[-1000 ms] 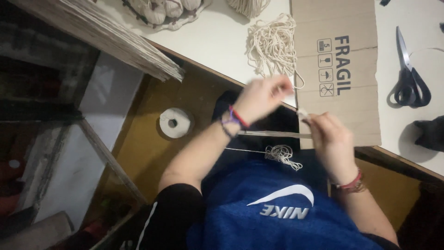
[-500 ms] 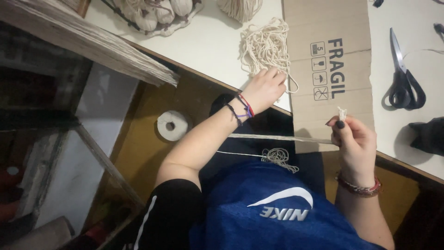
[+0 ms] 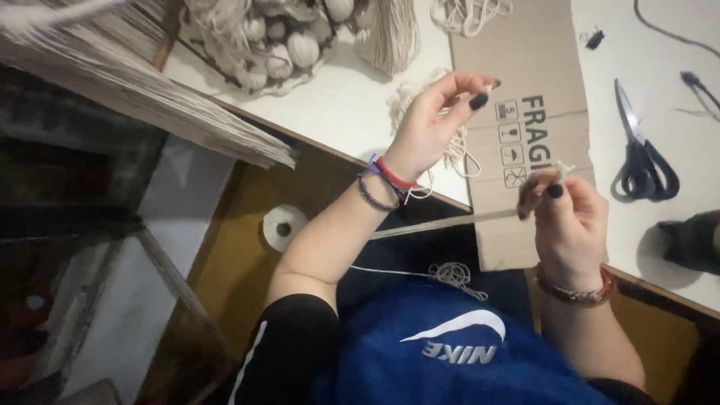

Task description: A person is shown untangling and organizing bundles of macrame string on a table for a craft project.

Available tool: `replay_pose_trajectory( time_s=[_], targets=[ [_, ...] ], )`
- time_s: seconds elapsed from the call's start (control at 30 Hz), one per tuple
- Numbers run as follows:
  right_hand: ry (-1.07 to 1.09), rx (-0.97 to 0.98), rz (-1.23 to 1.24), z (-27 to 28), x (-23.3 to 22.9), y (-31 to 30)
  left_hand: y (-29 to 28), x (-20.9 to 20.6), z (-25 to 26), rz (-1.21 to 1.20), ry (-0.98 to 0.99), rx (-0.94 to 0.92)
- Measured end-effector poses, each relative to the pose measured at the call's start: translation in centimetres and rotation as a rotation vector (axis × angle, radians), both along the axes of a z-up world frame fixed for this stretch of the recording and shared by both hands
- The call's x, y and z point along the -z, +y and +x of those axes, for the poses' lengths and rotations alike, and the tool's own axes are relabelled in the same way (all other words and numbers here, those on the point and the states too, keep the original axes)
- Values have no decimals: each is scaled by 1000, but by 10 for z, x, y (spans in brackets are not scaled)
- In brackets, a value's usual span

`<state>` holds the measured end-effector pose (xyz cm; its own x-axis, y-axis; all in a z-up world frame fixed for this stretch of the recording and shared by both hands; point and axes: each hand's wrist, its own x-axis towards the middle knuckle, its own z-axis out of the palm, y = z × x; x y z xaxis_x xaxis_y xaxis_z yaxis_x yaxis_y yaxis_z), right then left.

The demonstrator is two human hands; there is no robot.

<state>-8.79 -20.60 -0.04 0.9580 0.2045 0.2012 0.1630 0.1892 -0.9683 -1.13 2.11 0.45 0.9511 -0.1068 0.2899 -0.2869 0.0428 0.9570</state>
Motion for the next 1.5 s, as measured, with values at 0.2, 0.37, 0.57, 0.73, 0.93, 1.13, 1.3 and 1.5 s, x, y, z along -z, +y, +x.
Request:
replay_pose_trajectory(
  time_s=[0.2, 0.37, 0.57, 0.73, 0.93, 1.13, 1.3, 1.5],
  targets=[
    [-169, 3, 123, 39, -32, 34, -6, -61, -9, -189, -60, 85],
    [-259, -140, 257, 55, -36, 53, -10, -85, -11, -128, -28, 109],
    [10, -176, 308, 50, -22, 45, -9, -61, 4, -432, 146, 246],
    [61, -110, 401, 50, -15, 41, -10, -53, 6, -412, 88, 244],
    [76, 66, 389, 56, -27, 49, -15, -71, -2, -481, 242, 263],
    [-2, 68, 152, 53, -45, 57, -11, -71, -1, -33, -71, 55],
    [-80, 55, 47, 49, -52, 58, -13, -73, -3, -5, -103, 52],
    [-45, 16, 5, 51, -48, 46, -10, -73, -4, 2, -106, 78]
  ],
)
